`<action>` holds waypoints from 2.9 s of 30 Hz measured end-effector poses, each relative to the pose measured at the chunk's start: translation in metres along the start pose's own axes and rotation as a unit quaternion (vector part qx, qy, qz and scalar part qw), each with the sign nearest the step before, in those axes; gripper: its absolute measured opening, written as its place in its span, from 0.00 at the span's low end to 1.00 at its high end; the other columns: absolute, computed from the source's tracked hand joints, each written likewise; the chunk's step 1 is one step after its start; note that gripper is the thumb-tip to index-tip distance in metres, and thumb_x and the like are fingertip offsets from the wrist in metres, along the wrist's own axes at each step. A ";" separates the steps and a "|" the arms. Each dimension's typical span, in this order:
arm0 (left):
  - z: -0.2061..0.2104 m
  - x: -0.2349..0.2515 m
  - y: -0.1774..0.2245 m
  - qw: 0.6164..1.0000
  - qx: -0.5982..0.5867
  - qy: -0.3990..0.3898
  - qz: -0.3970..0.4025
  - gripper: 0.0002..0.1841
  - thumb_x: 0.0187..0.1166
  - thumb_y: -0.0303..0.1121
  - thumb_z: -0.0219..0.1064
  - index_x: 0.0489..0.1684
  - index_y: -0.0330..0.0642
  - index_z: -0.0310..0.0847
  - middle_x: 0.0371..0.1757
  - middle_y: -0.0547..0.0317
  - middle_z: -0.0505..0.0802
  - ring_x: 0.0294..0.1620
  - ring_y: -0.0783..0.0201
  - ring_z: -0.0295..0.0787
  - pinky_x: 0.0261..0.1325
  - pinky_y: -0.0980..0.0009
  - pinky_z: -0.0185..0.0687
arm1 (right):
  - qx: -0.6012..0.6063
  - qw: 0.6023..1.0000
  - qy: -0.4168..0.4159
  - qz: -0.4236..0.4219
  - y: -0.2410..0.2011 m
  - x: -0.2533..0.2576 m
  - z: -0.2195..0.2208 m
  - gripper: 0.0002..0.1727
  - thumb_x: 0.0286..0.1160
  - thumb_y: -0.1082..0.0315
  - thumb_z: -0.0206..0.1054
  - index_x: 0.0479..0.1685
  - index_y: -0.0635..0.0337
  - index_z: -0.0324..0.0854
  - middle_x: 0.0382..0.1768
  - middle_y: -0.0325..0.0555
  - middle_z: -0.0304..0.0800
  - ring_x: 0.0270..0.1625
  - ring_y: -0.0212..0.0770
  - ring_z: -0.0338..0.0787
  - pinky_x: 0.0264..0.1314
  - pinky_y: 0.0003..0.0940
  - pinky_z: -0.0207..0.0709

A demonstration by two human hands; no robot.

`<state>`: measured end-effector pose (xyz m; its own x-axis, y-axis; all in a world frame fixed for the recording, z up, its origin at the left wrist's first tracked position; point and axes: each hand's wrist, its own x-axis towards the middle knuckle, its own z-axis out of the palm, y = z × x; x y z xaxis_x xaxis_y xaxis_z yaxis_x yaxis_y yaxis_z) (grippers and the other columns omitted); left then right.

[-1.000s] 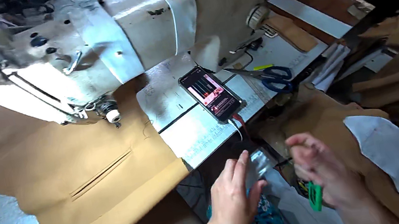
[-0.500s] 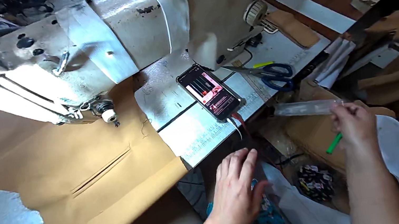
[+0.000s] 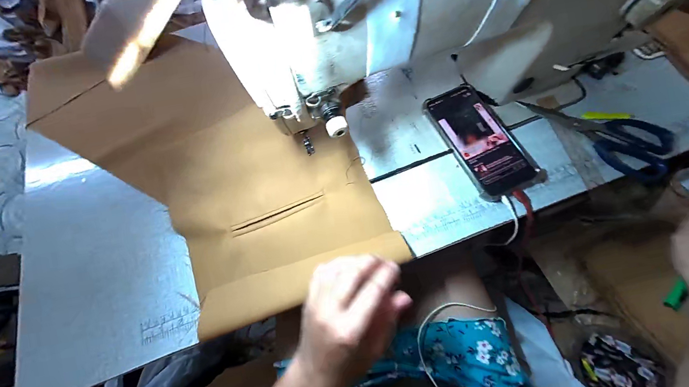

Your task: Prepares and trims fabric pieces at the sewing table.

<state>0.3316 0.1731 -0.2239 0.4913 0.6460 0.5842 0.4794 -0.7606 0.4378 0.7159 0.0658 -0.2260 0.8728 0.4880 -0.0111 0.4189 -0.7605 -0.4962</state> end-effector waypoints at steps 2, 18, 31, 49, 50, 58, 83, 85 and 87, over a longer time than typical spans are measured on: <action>-0.016 0.020 -0.030 0.998 0.037 -0.019 -0.040 0.15 0.82 0.37 0.63 0.45 0.36 0.94 0.47 0.46 0.95 0.51 0.51 0.93 0.56 0.54 0.86 | 0.037 0.997 0.012 -0.072 -0.021 -0.029 -0.011 0.27 0.95 0.63 0.40 0.76 0.80 0.64 0.56 0.74 0.82 0.48 0.55 0.88 0.53 0.48 0.82; 0.033 0.014 -0.046 0.976 0.109 -0.146 -0.116 0.37 0.81 0.60 0.54 0.72 0.34 0.82 0.78 0.41 0.84 0.79 0.34 0.77 0.74 0.29 0.66 | 0.002 0.926 -0.314 -0.208 -0.163 -0.156 0.062 0.20 0.81 0.59 0.69 0.60 0.67 0.83 0.38 0.60 0.93 0.45 0.59 0.93 0.50 0.55 0.82; 0.010 0.000 0.021 0.978 0.081 -0.185 -0.057 0.57 0.54 0.76 0.65 0.76 0.31 0.78 0.78 0.34 0.82 0.76 0.30 0.80 0.65 0.24 0.71 | 0.230 0.867 -0.373 -0.238 -0.143 -0.157 0.039 0.12 0.75 0.63 0.62 0.47 0.60 0.83 0.35 0.39 0.88 0.40 0.24 0.87 0.44 0.23 0.80; -0.026 0.057 -0.036 0.729 -0.332 -0.008 -0.599 0.12 0.84 0.19 0.59 0.61 0.35 0.69 0.33 0.62 0.87 0.31 0.77 0.87 0.37 0.79 0.86 | 0.088 0.924 -0.281 -0.244 -0.200 -0.142 0.088 0.21 0.79 0.68 0.69 0.67 0.69 0.81 0.52 0.61 0.89 0.55 0.58 0.90 0.59 0.57 0.81; -0.026 0.058 -0.036 0.731 -0.331 -0.012 -0.596 0.12 0.84 0.19 0.58 0.63 0.35 0.69 0.35 0.62 0.87 0.32 0.77 0.87 0.39 0.80 0.86 | 0.089 0.920 -0.298 -0.239 -0.200 -0.139 0.088 0.19 0.80 0.69 0.68 0.66 0.69 0.82 0.54 0.60 0.89 0.56 0.57 0.89 0.60 0.55 0.80; -0.009 0.047 -0.044 0.884 -0.246 -0.184 -0.351 0.35 0.64 0.47 0.81 0.65 0.35 0.74 0.45 0.56 0.89 0.45 0.69 0.85 0.51 0.65 0.82 | 0.180 0.856 -0.434 -0.214 -0.193 -0.122 0.082 0.04 0.85 0.72 0.60 0.45 0.64 0.78 0.28 0.43 0.77 0.29 0.33 0.77 0.35 0.32 0.72; -0.022 0.066 -0.067 0.952 -0.123 -0.230 -0.160 0.09 0.73 0.31 0.74 0.44 0.40 0.82 0.34 0.59 0.87 0.34 0.65 0.85 0.37 0.63 0.81 | 0.229 0.855 -0.412 -0.217 -0.195 -0.140 0.091 0.07 0.82 0.70 0.64 0.37 0.63 0.81 0.23 0.37 0.73 0.27 0.28 0.73 0.34 0.27 0.68; -0.023 0.066 -0.069 0.942 -0.141 -0.239 -0.189 0.08 0.74 0.30 0.73 0.46 0.43 0.81 0.30 0.64 0.87 0.30 0.72 0.83 0.35 0.70 0.78 | 0.227 0.854 -0.415 -0.216 -0.195 -0.139 0.091 0.07 0.82 0.70 0.64 0.36 0.62 0.80 0.22 0.36 0.73 0.27 0.27 0.73 0.33 0.26 0.67; -0.019 0.063 -0.069 0.939 -0.159 -0.233 -0.197 0.13 0.72 0.38 0.75 0.48 0.44 0.81 0.30 0.66 0.87 0.30 0.75 0.82 0.34 0.74 0.78 | 0.224 0.854 -0.415 -0.220 -0.195 -0.139 0.091 0.06 0.81 0.70 0.64 0.36 0.62 0.80 0.22 0.36 0.72 0.27 0.27 0.72 0.33 0.25 0.66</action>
<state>0.3158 0.2646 -0.2047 0.6222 0.7828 0.0039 0.4859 -0.3901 0.7822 0.4900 0.1856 -0.2066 0.0989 0.9614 -0.2567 0.3606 -0.2751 -0.8913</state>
